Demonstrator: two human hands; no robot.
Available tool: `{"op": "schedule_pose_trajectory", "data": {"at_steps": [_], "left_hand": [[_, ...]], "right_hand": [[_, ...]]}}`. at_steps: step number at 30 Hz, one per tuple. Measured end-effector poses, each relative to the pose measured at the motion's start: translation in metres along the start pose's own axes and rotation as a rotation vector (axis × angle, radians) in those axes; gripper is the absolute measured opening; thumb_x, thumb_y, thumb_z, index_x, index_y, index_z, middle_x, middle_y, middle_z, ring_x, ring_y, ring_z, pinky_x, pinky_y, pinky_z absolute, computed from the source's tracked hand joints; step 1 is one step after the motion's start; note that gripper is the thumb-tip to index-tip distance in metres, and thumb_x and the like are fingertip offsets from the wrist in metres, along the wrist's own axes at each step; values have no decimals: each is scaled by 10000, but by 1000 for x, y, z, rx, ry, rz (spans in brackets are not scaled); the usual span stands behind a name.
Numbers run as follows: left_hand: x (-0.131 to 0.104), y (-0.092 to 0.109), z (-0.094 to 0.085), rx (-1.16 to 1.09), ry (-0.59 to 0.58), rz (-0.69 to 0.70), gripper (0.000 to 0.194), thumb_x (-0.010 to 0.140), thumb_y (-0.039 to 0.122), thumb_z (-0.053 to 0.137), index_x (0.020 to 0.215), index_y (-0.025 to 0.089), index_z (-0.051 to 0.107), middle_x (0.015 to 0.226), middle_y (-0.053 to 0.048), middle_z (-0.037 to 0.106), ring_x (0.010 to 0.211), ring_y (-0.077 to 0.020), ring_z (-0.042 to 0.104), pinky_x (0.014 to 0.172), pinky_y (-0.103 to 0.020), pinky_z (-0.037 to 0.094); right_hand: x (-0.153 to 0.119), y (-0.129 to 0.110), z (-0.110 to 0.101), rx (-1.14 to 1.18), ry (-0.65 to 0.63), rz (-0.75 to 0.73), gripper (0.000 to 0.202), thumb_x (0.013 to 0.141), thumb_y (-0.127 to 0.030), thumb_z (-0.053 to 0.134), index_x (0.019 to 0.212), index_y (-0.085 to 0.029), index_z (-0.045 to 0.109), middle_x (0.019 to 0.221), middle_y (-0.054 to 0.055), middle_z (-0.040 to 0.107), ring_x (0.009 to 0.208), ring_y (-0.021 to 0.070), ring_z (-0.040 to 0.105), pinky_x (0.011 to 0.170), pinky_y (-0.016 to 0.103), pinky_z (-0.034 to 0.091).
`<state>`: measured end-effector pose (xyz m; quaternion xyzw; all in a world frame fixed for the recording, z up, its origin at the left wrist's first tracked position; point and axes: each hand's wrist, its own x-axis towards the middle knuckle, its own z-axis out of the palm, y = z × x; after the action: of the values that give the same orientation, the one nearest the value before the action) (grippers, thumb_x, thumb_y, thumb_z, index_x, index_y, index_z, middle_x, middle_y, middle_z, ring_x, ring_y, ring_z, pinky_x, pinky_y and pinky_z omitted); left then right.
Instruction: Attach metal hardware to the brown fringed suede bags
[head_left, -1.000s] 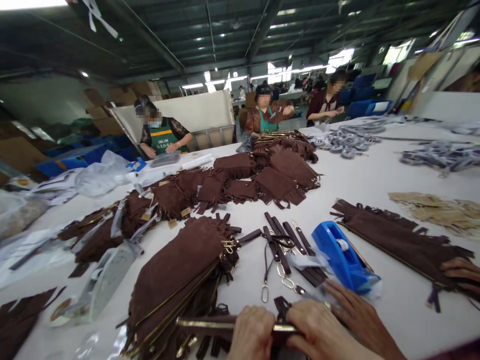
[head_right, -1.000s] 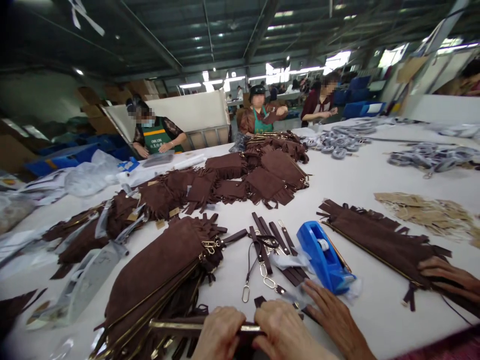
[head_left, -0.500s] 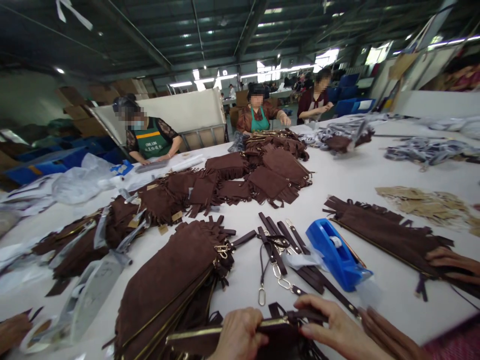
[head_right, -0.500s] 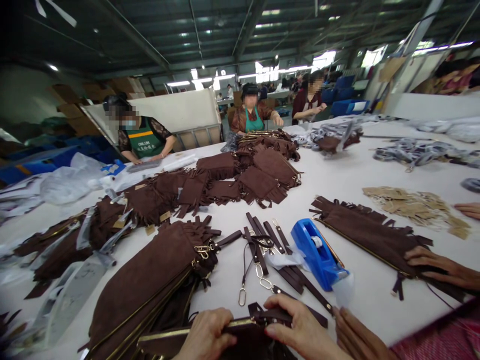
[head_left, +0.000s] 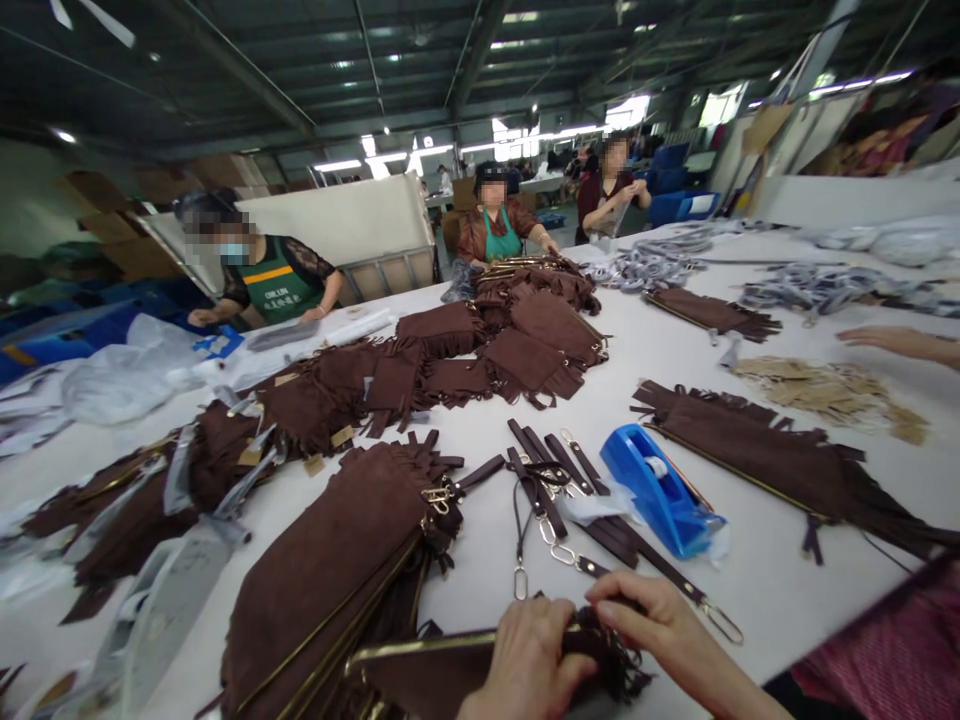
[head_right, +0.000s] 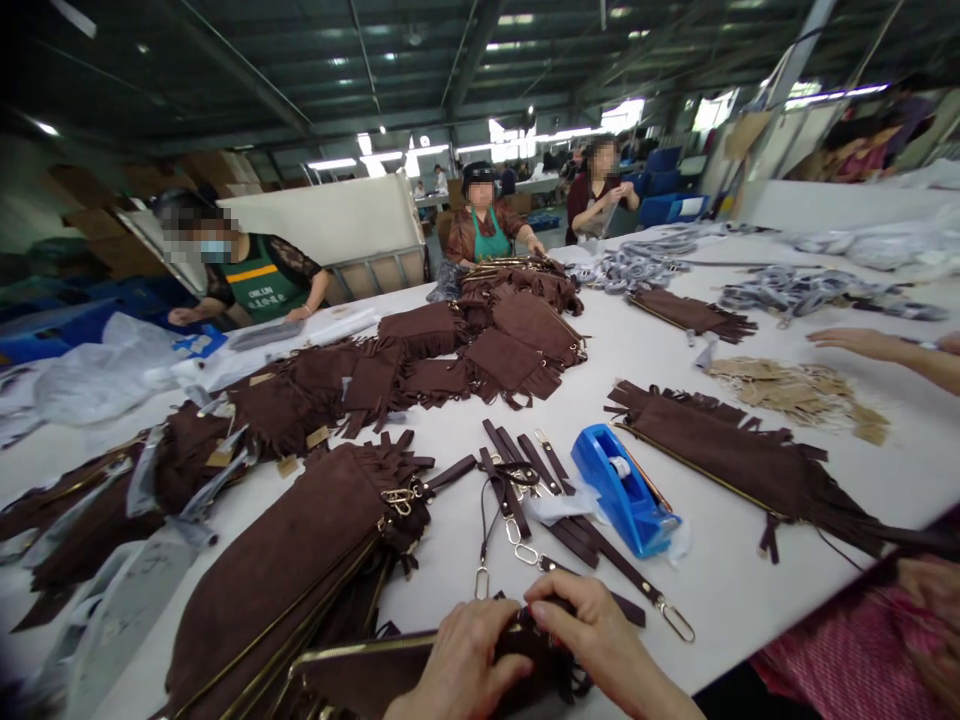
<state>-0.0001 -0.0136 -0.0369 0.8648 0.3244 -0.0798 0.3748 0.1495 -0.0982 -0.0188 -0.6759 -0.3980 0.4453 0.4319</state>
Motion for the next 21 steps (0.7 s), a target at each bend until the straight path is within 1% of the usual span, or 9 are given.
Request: {"op": "schedule_pose_trajectory", "data": {"at_steps": [2, 4, 6, 10, 13, 15, 17, 20, 21], "left_hand": [[4, 3, 7, -37, 48, 38, 198, 734, 302, 557, 926, 265, 592, 926, 0, 640, 899, -184, 548, 790, -300, 391], [8, 3, 13, -15, 101, 37, 127, 777, 283, 517, 849, 249, 616, 846, -1, 646, 848, -173, 561, 748, -284, 394], [10, -1, 15, 24, 142, 48, 150, 811, 281, 479, 826, 240, 623, 812, -5, 651, 824, -174, 573, 737, -289, 396], [16, -11, 12, 87, 189, 153, 182, 840, 271, 441, 843, 250, 622, 809, 2, 677, 802, -176, 598, 735, -301, 404], [20, -19, 11, 161, 220, 199, 196, 842, 236, 428, 853, 251, 623, 806, 5, 690, 771, -180, 613, 710, -304, 428], [22, -28, 12, 220, 275, 252, 214, 843, 204, 412, 887, 244, 618, 799, -2, 693, 750, -173, 621, 694, -295, 449], [24, -42, 15, 248, 395, 360, 216, 841, 200, 411, 922, 230, 609, 804, -12, 698, 736, -156, 630, 676, -270, 465], [26, -65, 21, 204, 662, 560, 205, 805, 280, 500, 975, 227, 602, 890, -30, 706, 819, -162, 640, 711, -245, 475], [25, -71, 23, 137, 725, 566, 206, 791, 312, 523, 962, 240, 612, 892, -24, 707, 830, -165, 639, 721, -241, 473]], "right_hand": [[-5, -3, 3, -2, -5, -37, 199, 744, -348, 529, 739, -185, 644, 605, -26, 583, 567, 127, 528, 541, 230, 423], [-12, -5, 7, -61, 14, -97, 201, 773, -330, 510, 758, -193, 657, 642, -13, 620, 594, 135, 556, 559, 231, 440], [-19, -3, 12, -154, 24, -194, 209, 809, -300, 474, 789, -205, 659, 692, 2, 649, 634, 139, 583, 595, 233, 456], [-28, 5, 24, -406, 23, -457, 207, 844, -201, 418, 847, -192, 625, 734, 34, 652, 698, 141, 598, 648, 234, 461], [-27, 9, 32, -543, 78, -529, 202, 849, -152, 397, 862, -181, 597, 715, 40, 638, 683, 131, 585, 629, 225, 450], [-23, 7, 37, -581, 114, -560, 215, 849, -144, 374, 830, -171, 586, 685, 43, 632, 643, 127, 572, 599, 221, 445], [-18, 5, 42, -578, 173, -580, 250, 851, -164, 341, 777, -168, 580, 654, 46, 629, 605, 127, 560, 577, 220, 446], [-6, 9, 50, -524, 291, -590, 277, 853, -204, 318, 770, -177, 582, 681, 46, 651, 605, 125, 577, 586, 216, 461], [-3, 13, 52, -520, 339, -609, 269, 850, -204, 326, 772, -181, 583, 678, 41, 653, 599, 122, 581, 579, 212, 461]]}}
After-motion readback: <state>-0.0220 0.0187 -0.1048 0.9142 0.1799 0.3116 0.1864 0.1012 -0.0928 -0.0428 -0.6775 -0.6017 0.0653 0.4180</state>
